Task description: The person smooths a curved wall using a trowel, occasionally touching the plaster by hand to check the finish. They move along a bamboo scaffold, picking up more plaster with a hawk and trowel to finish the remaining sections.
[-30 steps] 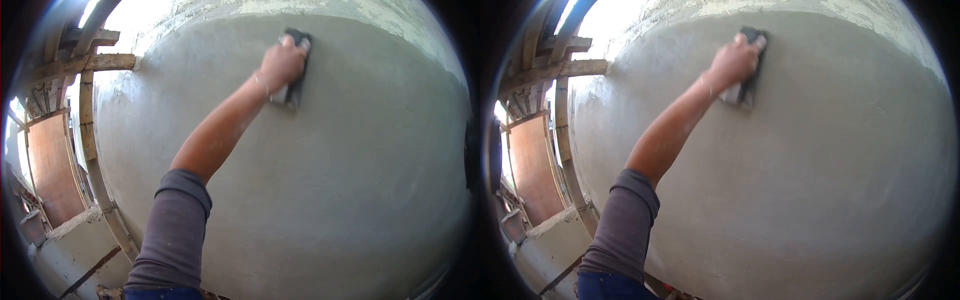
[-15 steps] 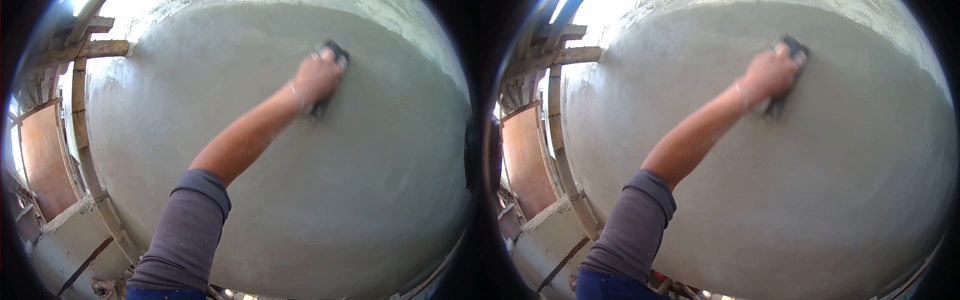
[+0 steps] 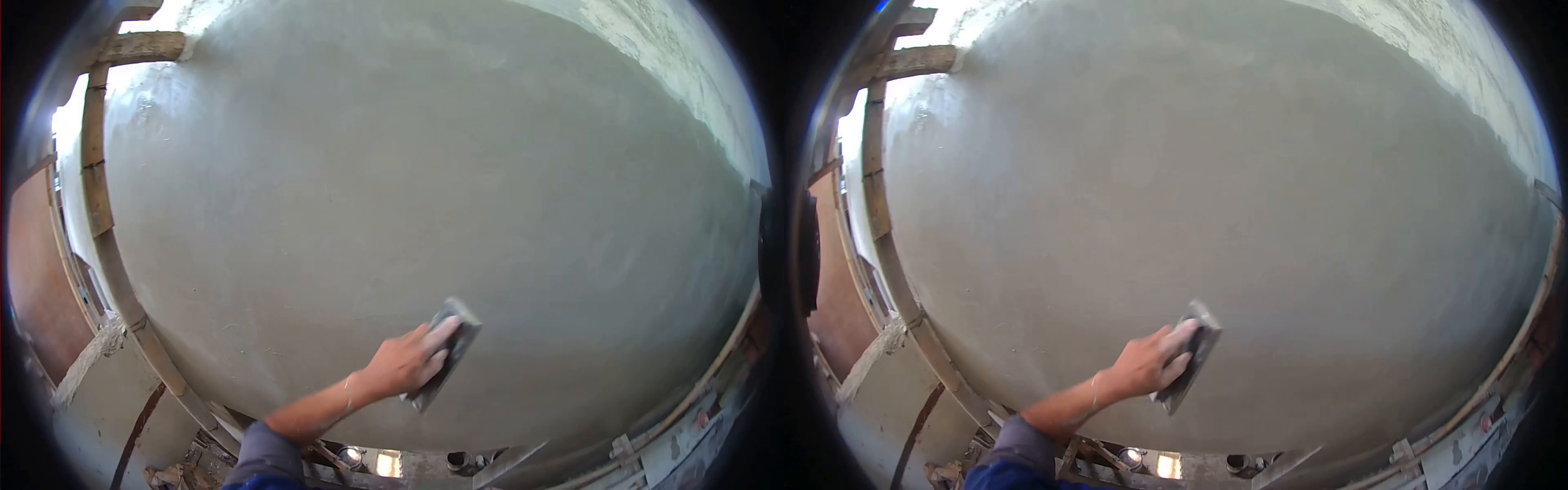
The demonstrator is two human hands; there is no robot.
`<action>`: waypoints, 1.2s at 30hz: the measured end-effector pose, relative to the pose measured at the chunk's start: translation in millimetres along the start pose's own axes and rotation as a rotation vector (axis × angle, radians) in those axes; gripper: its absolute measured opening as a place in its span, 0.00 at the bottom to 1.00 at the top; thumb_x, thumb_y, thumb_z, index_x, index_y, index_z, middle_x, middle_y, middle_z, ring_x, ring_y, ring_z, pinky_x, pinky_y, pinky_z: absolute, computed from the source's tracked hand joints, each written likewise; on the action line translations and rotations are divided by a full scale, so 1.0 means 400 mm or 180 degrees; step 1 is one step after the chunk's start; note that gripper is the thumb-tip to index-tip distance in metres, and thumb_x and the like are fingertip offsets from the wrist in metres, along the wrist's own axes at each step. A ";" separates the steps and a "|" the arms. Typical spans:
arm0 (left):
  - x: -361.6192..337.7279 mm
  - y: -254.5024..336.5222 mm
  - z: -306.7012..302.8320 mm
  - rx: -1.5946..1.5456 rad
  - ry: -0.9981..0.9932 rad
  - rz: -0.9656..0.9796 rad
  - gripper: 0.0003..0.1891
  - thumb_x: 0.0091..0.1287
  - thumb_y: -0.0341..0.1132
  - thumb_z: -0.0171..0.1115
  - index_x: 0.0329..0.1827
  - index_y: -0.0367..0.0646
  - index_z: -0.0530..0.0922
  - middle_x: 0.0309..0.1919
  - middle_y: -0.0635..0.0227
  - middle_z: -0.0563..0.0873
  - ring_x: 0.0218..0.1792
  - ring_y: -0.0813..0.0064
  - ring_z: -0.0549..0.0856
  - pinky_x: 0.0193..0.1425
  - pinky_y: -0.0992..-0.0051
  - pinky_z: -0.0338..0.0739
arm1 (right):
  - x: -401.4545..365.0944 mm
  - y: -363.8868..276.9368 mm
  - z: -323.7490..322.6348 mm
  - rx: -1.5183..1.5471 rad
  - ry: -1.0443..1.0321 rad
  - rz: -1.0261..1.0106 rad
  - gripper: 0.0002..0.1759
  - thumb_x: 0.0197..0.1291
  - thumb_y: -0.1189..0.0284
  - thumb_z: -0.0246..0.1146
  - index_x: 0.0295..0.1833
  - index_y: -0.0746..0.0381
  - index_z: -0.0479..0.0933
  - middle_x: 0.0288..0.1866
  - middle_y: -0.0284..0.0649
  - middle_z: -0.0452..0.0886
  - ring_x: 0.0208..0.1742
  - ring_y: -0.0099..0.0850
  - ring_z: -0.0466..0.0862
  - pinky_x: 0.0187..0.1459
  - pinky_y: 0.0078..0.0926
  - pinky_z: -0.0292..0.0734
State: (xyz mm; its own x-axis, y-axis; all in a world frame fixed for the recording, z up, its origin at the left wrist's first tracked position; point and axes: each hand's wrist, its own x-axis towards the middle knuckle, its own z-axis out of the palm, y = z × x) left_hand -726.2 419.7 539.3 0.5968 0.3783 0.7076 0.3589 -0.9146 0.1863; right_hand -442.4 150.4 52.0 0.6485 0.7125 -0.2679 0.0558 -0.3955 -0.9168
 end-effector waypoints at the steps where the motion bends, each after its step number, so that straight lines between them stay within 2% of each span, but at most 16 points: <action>1: -0.059 -0.010 0.023 -0.0453 0.0097 -0.0293 0.34 0.69 0.34 0.60 0.77 0.44 0.57 0.45 0.51 0.81 0.33 0.62 0.87 0.35 0.69 0.83 | -0.015 -0.048 -0.010 -0.0042 -0.0157 0.0079 0.21 0.65 0.59 0.63 0.57 0.61 0.79 0.37 0.36 0.82 0.35 0.29 0.80 0.38 0.33 0.78; 3: -0.175 -0.032 0.083 -0.1202 0.0117 -0.0850 0.39 0.68 0.29 0.61 0.78 0.39 0.49 0.48 0.52 0.81 0.35 0.65 0.87 0.39 0.71 0.82 | -0.045 -0.107 -0.023 -0.0084 -0.0448 0.0275 0.24 0.67 0.59 0.60 0.63 0.61 0.77 0.44 0.38 0.84 0.40 0.30 0.82 0.41 0.33 0.79; 4: -0.218 -0.036 0.109 -0.1574 0.0079 -0.1117 0.41 0.67 0.27 0.61 0.78 0.36 0.46 0.50 0.52 0.81 0.36 0.67 0.87 0.41 0.72 0.82 | -0.019 -0.087 0.002 0.0717 -0.0247 -0.0095 0.10 0.68 0.66 0.62 0.40 0.62 0.79 0.27 0.33 0.78 0.23 0.21 0.75 0.23 0.18 0.68; 5: -0.250 -0.033 0.133 -0.1873 0.0239 -0.1049 0.42 0.68 0.26 0.61 0.78 0.36 0.44 0.48 0.52 0.81 0.38 0.68 0.86 0.42 0.72 0.81 | -0.119 -0.294 0.005 0.1071 -0.0460 0.0161 0.11 0.68 0.67 0.62 0.34 0.63 0.79 0.25 0.31 0.77 0.24 0.19 0.75 0.24 0.17 0.68; 6: -0.275 -0.025 0.157 -0.2190 0.0369 -0.0980 0.42 0.68 0.25 0.60 0.79 0.36 0.41 0.47 0.53 0.81 0.39 0.69 0.85 0.44 0.72 0.81 | -0.088 -0.262 0.019 0.1184 -0.0549 0.0129 0.12 0.68 0.66 0.62 0.35 0.63 0.79 0.23 0.31 0.76 0.22 0.19 0.74 0.23 0.17 0.66; 8: -0.313 -0.003 0.182 -0.2622 0.0349 -0.1063 0.44 0.68 0.21 0.57 0.79 0.39 0.37 0.52 0.52 0.80 0.47 0.69 0.83 0.50 0.70 0.79 | -0.133 -0.389 0.036 0.1411 -0.0751 0.0192 0.13 0.68 0.63 0.63 0.39 0.62 0.80 0.27 0.31 0.77 0.22 0.21 0.73 0.22 0.19 0.65; 10: -0.323 0.042 0.187 -0.3118 0.0507 -0.1169 0.42 0.68 0.19 0.54 0.79 0.40 0.38 0.55 0.52 0.78 0.51 0.68 0.81 0.53 0.70 0.78 | -0.114 -0.399 0.073 0.1842 -0.1056 0.0237 0.21 0.71 0.61 0.59 0.59 0.64 0.79 0.29 0.34 0.78 0.27 0.23 0.74 0.27 0.22 0.66; 11: -0.326 0.063 0.192 -0.3365 0.0570 -0.1257 0.42 0.67 0.18 0.53 0.79 0.40 0.39 0.57 0.52 0.77 0.53 0.68 0.81 0.55 0.70 0.78 | -0.146 -0.460 0.076 0.2215 -0.1240 0.0312 0.22 0.71 0.60 0.58 0.61 0.63 0.78 0.31 0.36 0.80 0.29 0.24 0.76 0.28 0.23 0.69; 15: -0.325 0.078 0.215 -0.3845 0.0468 -0.1361 0.40 0.67 0.17 0.49 0.80 0.42 0.41 0.63 0.54 0.73 0.58 0.67 0.77 0.60 0.70 0.75 | -0.170 -0.564 0.102 0.3306 -0.2538 0.0419 0.23 0.72 0.51 0.55 0.55 0.58 0.80 0.36 0.30 0.82 0.34 0.23 0.79 0.32 0.21 0.69; 21: -0.353 0.069 0.256 -0.4281 0.0419 -0.1535 0.35 0.72 0.24 0.52 0.78 0.41 0.46 0.70 0.56 0.66 0.67 0.65 0.72 0.66 0.65 0.71 | -0.200 -0.527 0.140 0.4327 -0.3204 0.0474 0.20 0.71 0.49 0.55 0.47 0.53 0.81 0.36 0.30 0.83 0.32 0.27 0.80 0.34 0.28 0.70; 24: -0.357 0.064 0.268 -0.4543 0.0443 -0.1409 0.36 0.72 0.28 0.57 0.78 0.42 0.47 0.70 0.58 0.66 0.68 0.63 0.71 0.68 0.62 0.71 | -0.194 -0.530 0.160 0.4372 -0.3037 0.0719 0.19 0.71 0.49 0.55 0.51 0.52 0.80 0.41 0.31 0.83 0.37 0.29 0.80 0.35 0.31 0.71; 27: -0.339 0.081 0.274 -0.4767 0.0371 -0.1290 0.39 0.71 0.34 0.62 0.78 0.42 0.48 0.71 0.59 0.65 0.69 0.61 0.71 0.69 0.59 0.70 | -0.279 -0.659 0.123 0.4355 -0.2135 0.1044 0.20 0.71 0.50 0.54 0.55 0.53 0.79 0.46 0.33 0.84 0.39 0.31 0.82 0.37 0.31 0.73; 30: -0.321 0.122 0.282 -0.4884 0.0391 -0.1455 0.40 0.69 0.36 0.65 0.77 0.42 0.49 0.70 0.59 0.67 0.67 0.62 0.73 0.69 0.60 0.71 | -0.318 -0.710 0.062 0.4418 -0.2182 0.1116 0.23 0.71 0.51 0.54 0.61 0.55 0.75 0.48 0.35 0.85 0.38 0.32 0.84 0.38 0.31 0.76; 33: -0.326 0.104 0.281 -0.5171 0.0278 -0.1378 0.41 0.68 0.37 0.67 0.76 0.41 0.50 0.68 0.60 0.69 0.66 0.63 0.74 0.68 0.60 0.72 | -0.254 -0.622 0.092 0.4722 -0.3715 -0.0095 0.26 0.71 0.52 0.55 0.64 0.59 0.72 0.52 0.37 0.85 0.39 0.33 0.86 0.38 0.30 0.78; 34: -0.325 0.104 0.279 -0.5195 0.0283 -0.1474 0.39 0.67 0.37 0.68 0.75 0.41 0.53 0.65 0.60 0.72 0.63 0.63 0.77 0.66 0.60 0.74 | -0.244 -0.599 0.114 0.4633 -0.3100 0.0365 0.28 0.70 0.53 0.56 0.65 0.61 0.71 0.54 0.38 0.85 0.42 0.32 0.87 0.38 0.30 0.80; 36: -0.328 0.101 0.287 -0.5223 0.0212 -0.1562 0.38 0.66 0.36 0.68 0.73 0.40 0.55 0.65 0.60 0.74 0.63 0.63 0.78 0.65 0.60 0.75 | -0.226 -0.588 0.129 0.4794 -0.3466 0.0284 0.29 0.69 0.55 0.56 0.67 0.63 0.70 0.64 0.41 0.78 0.59 0.35 0.80 0.58 0.37 0.72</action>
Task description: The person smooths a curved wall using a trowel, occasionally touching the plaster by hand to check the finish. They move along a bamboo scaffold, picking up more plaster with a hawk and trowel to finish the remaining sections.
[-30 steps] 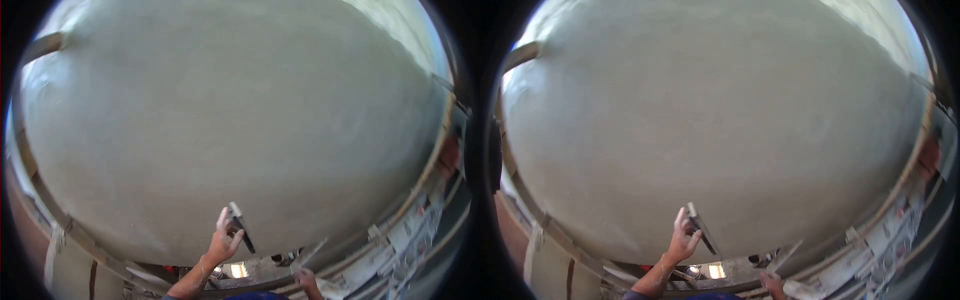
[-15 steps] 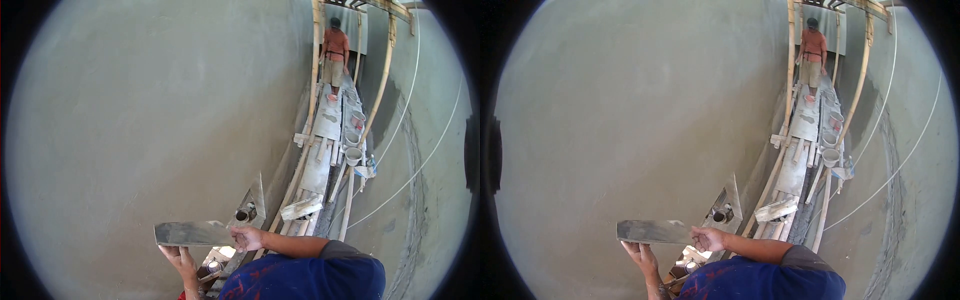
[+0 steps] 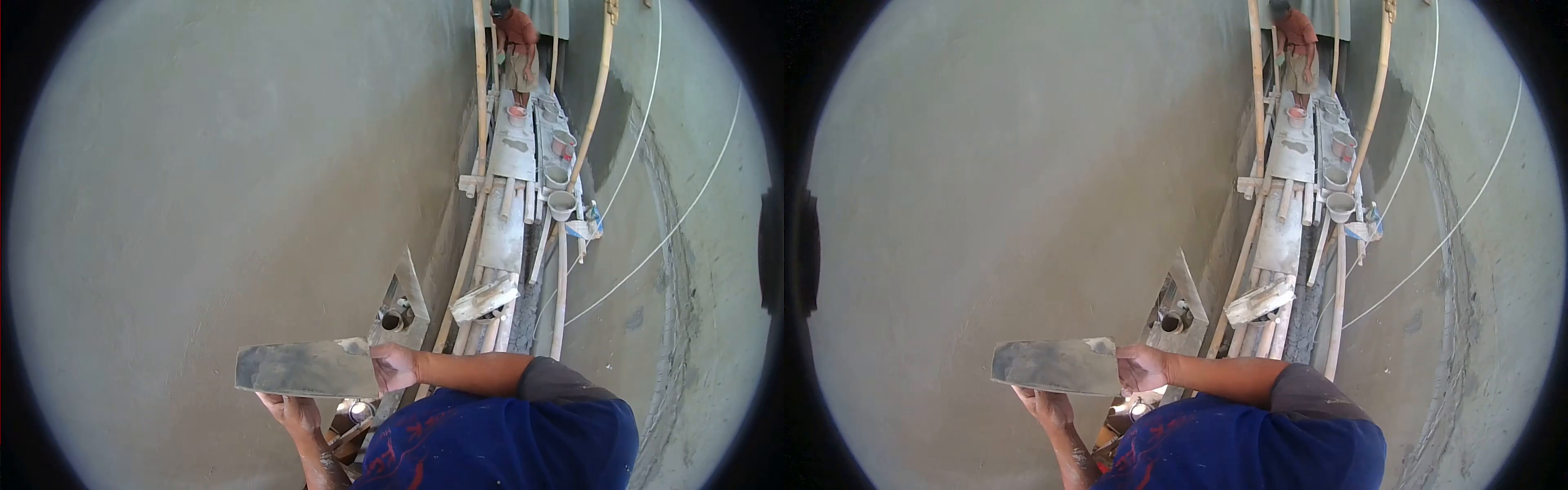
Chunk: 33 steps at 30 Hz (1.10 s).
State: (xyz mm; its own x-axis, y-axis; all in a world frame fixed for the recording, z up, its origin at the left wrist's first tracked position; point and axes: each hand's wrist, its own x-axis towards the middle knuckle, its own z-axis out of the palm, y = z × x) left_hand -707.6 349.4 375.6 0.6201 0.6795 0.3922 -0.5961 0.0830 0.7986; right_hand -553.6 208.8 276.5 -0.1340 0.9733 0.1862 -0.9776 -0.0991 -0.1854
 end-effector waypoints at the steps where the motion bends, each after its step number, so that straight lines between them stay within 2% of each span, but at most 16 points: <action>1: 0.000 -0.002 -0.001 -0.0014 0.0007 -0.0045 0.37 0.66 0.36 0.69 0.73 0.40 0.56 0.64 0.60 0.74 0.62 0.63 0.78 0.65 0.60 0.76 | 0.004 0.002 -0.005 0.0075 -0.0170 0.0055 0.30 0.69 0.56 0.56 0.69 0.64 0.69 0.69 0.43 0.74 0.67 0.36 0.76 0.69 0.41 0.67; 7: 0.002 -0.029 -0.041 -0.0155 -0.0101 -0.0217 0.32 0.66 0.30 0.67 0.70 0.40 0.61 0.62 0.60 0.77 0.60 0.63 0.80 0.64 0.61 0.77 | 0.019 0.022 0.064 -0.0015 0.0040 -0.0009 0.33 0.68 0.51 0.56 0.70 0.60 0.69 0.69 0.42 0.74 0.67 0.36 0.75 0.67 0.39 0.69; 10: 0.008 -0.035 -0.058 -0.0258 -0.0131 -0.0355 0.32 0.64 0.30 0.68 0.69 0.40 0.63 0.60 0.60 0.78 0.59 0.62 0.80 0.64 0.61 0.77 | 0.030 0.020 0.065 0.0020 0.0077 0.0025 0.34 0.67 0.50 0.57 0.71 0.59 0.68 0.70 0.41 0.74 0.68 0.36 0.75 0.69 0.40 0.67; 13: 0.014 -0.024 -0.042 -0.0422 -0.0206 -0.0419 0.29 0.63 0.28 0.69 0.65 0.39 0.65 0.57 0.60 0.80 0.56 0.65 0.83 0.62 0.63 0.79 | 0.034 0.016 0.083 0.0030 0.0251 0.0120 0.35 0.65 0.49 0.58 0.72 0.58 0.68 0.70 0.40 0.74 0.68 0.35 0.76 0.70 0.39 0.68; 16: 0.016 -0.033 -0.052 -0.0469 -0.0136 -0.0524 0.29 0.63 0.29 0.69 0.66 0.40 0.66 0.56 0.62 0.81 0.55 0.66 0.83 0.61 0.64 0.80 | 0.037 0.017 0.078 0.0157 0.0098 0.0131 0.34 0.65 0.51 0.61 0.71 0.57 0.69 0.70 0.39 0.75 0.66 0.34 0.77 0.68 0.38 0.70; 19: 0.024 -0.048 -0.071 -0.0555 -0.0215 -0.0604 0.31 0.62 0.31 0.71 0.66 0.39 0.66 0.56 0.62 0.81 0.55 0.66 0.83 0.60 0.64 0.80 | 0.041 0.013 0.059 0.0017 0.0259 0.0194 0.34 0.63 0.53 0.63 0.71 0.57 0.70 0.69 0.39 0.75 0.66 0.32 0.77 0.68 0.37 0.70; 22: 0.030 -0.069 -0.110 -0.0509 -0.0428 -0.0674 0.29 0.65 0.34 0.68 0.67 0.39 0.67 0.60 0.61 0.79 0.59 0.63 0.81 0.64 0.60 0.77 | 0.046 0.010 0.060 0.0033 0.0269 0.0312 0.32 0.63 0.54 0.64 0.70 0.57 0.71 0.68 0.38 0.76 0.65 0.33 0.78 0.68 0.37 0.70; 25: 0.033 -0.065 -0.096 -0.0480 -0.0315 -0.0732 0.29 0.65 0.33 0.68 0.67 0.38 0.67 0.60 0.62 0.79 0.61 0.63 0.80 0.66 0.59 0.76 | 0.045 0.022 0.056 -0.0481 0.0298 0.0076 0.33 0.65 0.46 0.60 0.67 0.56 0.73 0.66 0.39 0.77 0.63 0.32 0.78 0.62 0.39 0.73; 28: 0.044 -0.015 -0.011 -0.0456 0.0033 -0.0461 0.33 0.65 0.36 0.70 0.69 0.36 0.64 0.55 0.61 0.81 0.54 0.67 0.83 0.60 0.65 0.78 | 0.030 0.001 0.047 -0.0281 0.0290 -0.0091 0.29 0.65 0.57 0.63 0.68 0.58 0.72 0.65 0.37 0.78 0.63 0.31 0.80 0.66 0.36 0.72; 33: 0.062 0.008 -0.023 -0.0307 0.0433 -0.0652 0.26 0.73 0.42 0.59 0.67 0.34 0.68 0.51 0.62 0.82 0.49 0.70 0.82 0.53 0.69 0.77 | 0.015 -0.027 0.038 -0.0789 0.0618 -0.0572 0.26 0.66 0.62 0.64 0.67 0.59 0.73 0.64 0.37 0.79 0.61 0.29 0.80 0.65 0.34 0.74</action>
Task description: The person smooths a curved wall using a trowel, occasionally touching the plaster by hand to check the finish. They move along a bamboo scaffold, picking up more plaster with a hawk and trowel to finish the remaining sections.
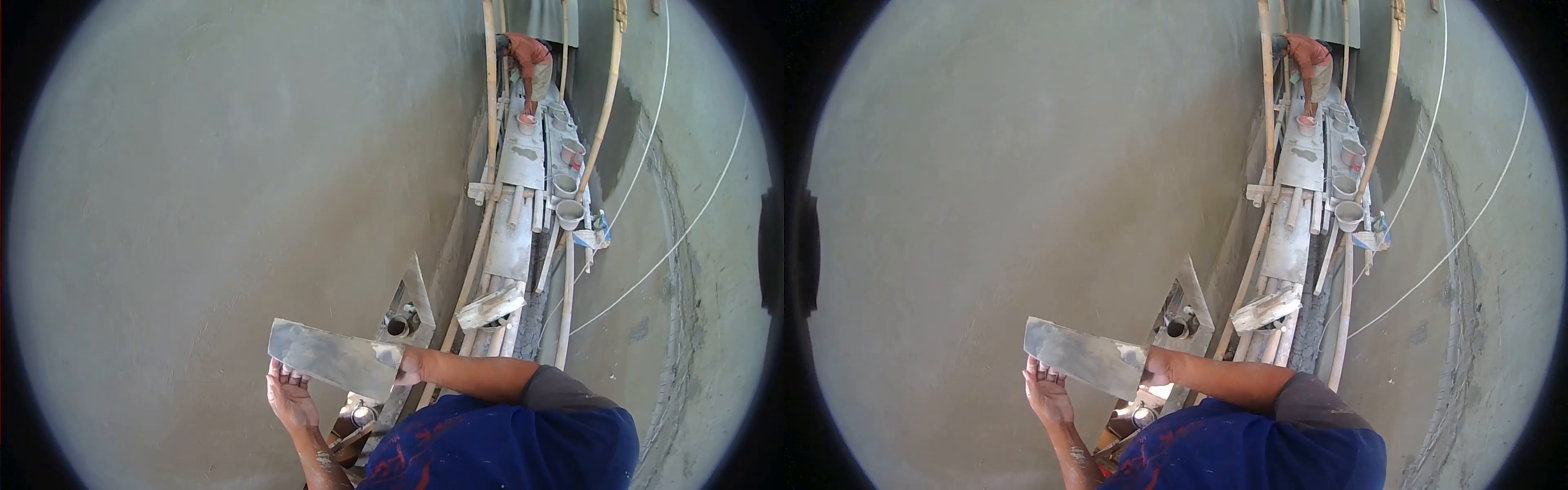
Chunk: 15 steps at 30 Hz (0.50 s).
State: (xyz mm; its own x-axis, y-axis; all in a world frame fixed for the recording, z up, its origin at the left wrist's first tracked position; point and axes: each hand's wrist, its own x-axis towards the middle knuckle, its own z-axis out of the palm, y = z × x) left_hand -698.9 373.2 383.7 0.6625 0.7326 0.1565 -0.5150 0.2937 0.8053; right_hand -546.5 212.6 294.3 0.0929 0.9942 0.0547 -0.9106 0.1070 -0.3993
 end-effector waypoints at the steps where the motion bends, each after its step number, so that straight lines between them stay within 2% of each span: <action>1: 0.000 0.008 0.010 0.0102 0.0049 -0.0035 0.24 0.75 0.43 0.57 0.66 0.33 0.69 0.50 0.62 0.82 0.48 0.70 0.82 0.52 0.70 0.77 | 0.000 0.001 -0.006 -0.0088 0.0042 -0.0057 0.25 0.66 0.64 0.64 0.67 0.59 0.73 0.64 0.37 0.80 0.61 0.29 0.81 0.64 0.34 0.74; 4: 0.019 -0.014 -0.024 0.0548 -0.0064 0.0198 0.20 0.76 0.43 0.56 0.59 0.35 0.74 0.47 0.63 0.83 0.46 0.70 0.82 0.52 0.68 0.76 | -0.007 -0.012 -0.007 -0.0462 -0.0052 -0.0064 0.24 0.67 0.65 0.64 0.66 0.60 0.73 0.62 0.37 0.80 0.59 0.28 0.82 0.62 0.32 0.76; 7: 0.018 -0.009 -0.021 0.0447 0.0008 0.0183 0.17 0.76 0.42 0.55 0.55 0.36 0.76 0.46 0.64 0.83 0.45 0.70 0.82 0.52 0.68 0.76 | -0.004 -0.011 0.011 -0.0548 0.0114 -0.0097 0.24 0.67 0.66 0.64 0.66 0.61 0.74 0.60 0.37 0.82 0.57 0.27 0.83 0.59 0.29 0.78; 10: 0.022 -0.007 -0.018 0.0312 0.0191 0.0135 0.16 0.75 0.42 0.56 0.53 0.37 0.77 0.45 0.64 0.84 0.44 0.70 0.83 0.52 0.68 0.76 | -0.004 -0.021 0.037 -0.0667 0.0282 0.0009 0.23 0.67 0.67 0.64 0.66 0.61 0.74 0.58 0.36 0.83 0.55 0.25 0.84 0.57 0.27 0.79; 15: 0.021 -0.001 -0.028 0.0459 0.0244 0.0064 0.15 0.75 0.42 0.57 0.51 0.38 0.78 0.46 0.65 0.84 0.44 0.71 0.82 0.52 0.69 0.76 | 0.017 -0.006 0.009 -0.0851 0.0194 -0.0051 0.23 0.67 0.67 0.63 0.65 0.62 0.74 0.57 0.36 0.83 0.54 0.24 0.84 0.55 0.26 0.80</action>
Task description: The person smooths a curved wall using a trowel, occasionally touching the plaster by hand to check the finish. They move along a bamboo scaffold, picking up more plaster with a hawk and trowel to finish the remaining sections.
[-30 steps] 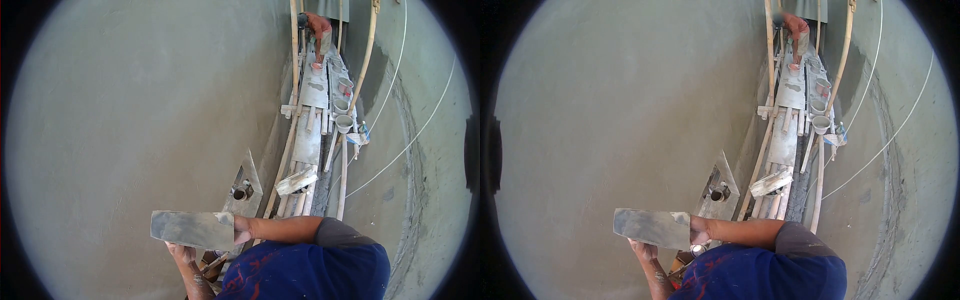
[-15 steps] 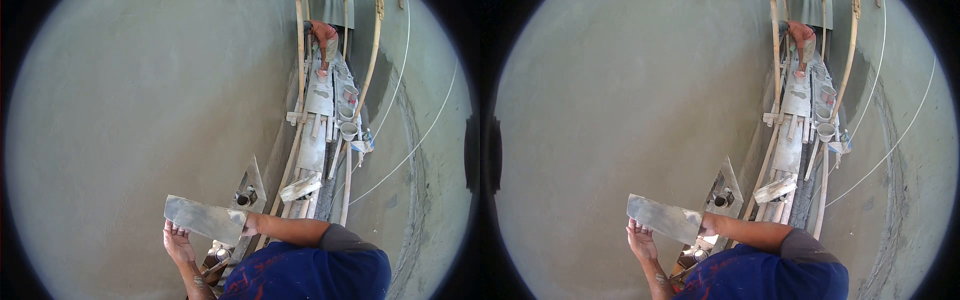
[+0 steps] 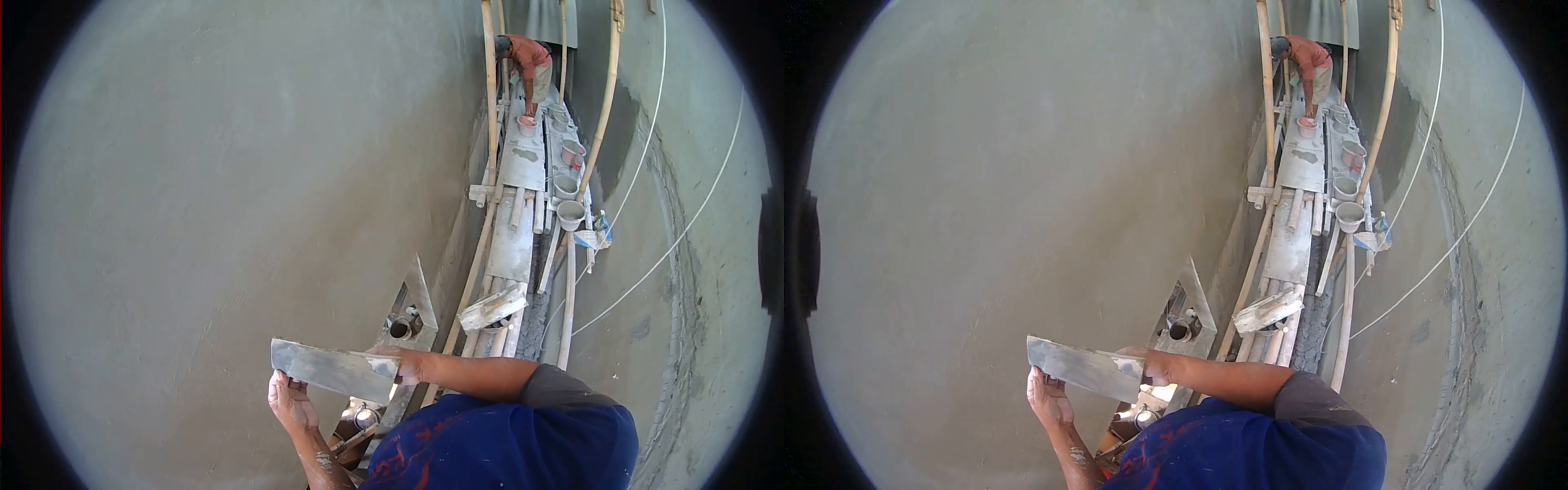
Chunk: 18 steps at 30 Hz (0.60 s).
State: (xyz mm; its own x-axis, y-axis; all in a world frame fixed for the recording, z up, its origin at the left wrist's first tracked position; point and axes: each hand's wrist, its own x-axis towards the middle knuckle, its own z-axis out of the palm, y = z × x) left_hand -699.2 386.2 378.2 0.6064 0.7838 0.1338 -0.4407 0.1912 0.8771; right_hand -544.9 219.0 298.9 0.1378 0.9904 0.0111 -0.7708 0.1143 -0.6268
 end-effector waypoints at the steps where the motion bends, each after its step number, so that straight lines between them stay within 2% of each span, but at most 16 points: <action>1: 0.000 0.001 -0.001 -0.0017 -0.0013 -0.0054 0.15 0.75 0.42 0.57 0.51 0.38 0.78 0.46 0.65 0.84 0.45 0.71 0.82 0.52 0.69 0.76 | 0.004 0.006 -0.010 -0.0059 0.0037 0.0009 0.23 0.67 0.67 0.63 0.65 0.63 0.74 0.57 0.37 0.83 0.54 0.24 0.84 0.55 0.26 0.80; 4: -0.006 0.003 0.001 -0.0048 -0.0017 -0.0162 0.15 0.75 0.43 0.57 0.51 0.38 0.78 0.46 0.65 0.84 0.46 0.72 0.83 0.52 0.69 0.76 | 0.012 0.013 -0.014 -0.0327 -0.0071 -0.0133 0.24 0.68 0.65 0.62 0.66 0.64 0.73 0.59 0.37 0.82 0.54 0.24 0.84 0.55 0.26 0.80; 7: -0.014 -0.006 -0.016 -0.0028 -0.0190 -0.0259 0.18 0.75 0.45 0.56 0.55 0.39 0.76 0.49 0.64 0.81 0.47 0.70 0.81 0.52 0.68 0.76 | -0.008 -0.012 0.032 0.0099 -0.0020 -0.0057 0.20 0.67 0.67 0.64 0.61 0.63 0.77 0.54 0.36 0.84 0.49 0.23 0.84 0.52 0.26 0.80; 10: -0.048 -0.027 -0.060 0.0100 -0.0451 -0.0264 0.17 0.75 0.41 0.57 0.53 0.34 0.79 0.45 0.63 0.85 0.44 0.71 0.84 0.47 0.69 0.78 | -0.016 0.015 0.010 0.0334 0.0326 -0.0030 0.20 0.66 0.67 0.63 0.61 0.63 0.77 0.54 0.37 0.84 0.50 0.25 0.85 0.54 0.28 0.80; 13: -0.101 -0.039 -0.088 0.1637 -0.0300 -0.0169 0.19 0.74 0.39 0.59 0.58 0.30 0.77 0.43 0.62 0.85 0.43 0.71 0.84 0.48 0.71 0.79 | -0.034 0.020 -0.025 0.0666 -0.0064 -0.0196 0.23 0.68 0.63 0.60 0.64 0.60 0.74 0.58 0.38 0.82 0.56 0.29 0.84 0.59 0.31 0.79; 15: -0.125 -0.068 -0.155 0.2582 -0.0597 0.0100 0.21 0.72 0.37 0.62 0.61 0.28 0.76 0.47 0.61 0.84 0.47 0.71 0.84 0.53 0.74 0.78 | -0.079 -0.010 -0.018 0.0706 -0.0013 -0.0287 0.26 0.67 0.62 0.61 0.67 0.59 0.71 0.63 0.39 0.79 0.62 0.32 0.80 0.65 0.37 0.74; 17: -0.161 -0.114 -0.229 0.2589 -0.0548 -0.0090 0.26 0.71 0.39 0.64 0.65 0.27 0.72 0.56 0.57 0.80 0.52 0.67 0.83 0.57 0.74 0.76 | -0.103 -0.018 -0.014 0.0553 0.0190 -0.0498 0.33 0.63 0.62 0.64 0.72 0.56 0.65 0.69 0.38 0.73 0.68 0.34 0.75 0.69 0.39 0.70; 18: -0.178 -0.130 -0.262 0.2361 -0.0303 -0.0336 0.29 0.71 0.40 0.64 0.67 0.26 0.68 0.60 0.54 0.77 0.56 0.66 0.81 0.60 0.73 0.75 | -0.121 -0.021 0.004 0.0353 0.0363 -0.0640 0.35 0.61 0.61 0.65 0.72 0.56 0.65 0.69 0.37 0.72 0.69 0.34 0.74 0.70 0.39 0.69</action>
State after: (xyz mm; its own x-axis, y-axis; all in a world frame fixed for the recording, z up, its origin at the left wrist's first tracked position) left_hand -788.7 382.3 274.8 0.6901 0.7225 0.0416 0.1638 -0.2119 0.9635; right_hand -546.0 170.2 305.0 0.3597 0.9324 0.0350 -0.7834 0.3222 -0.5315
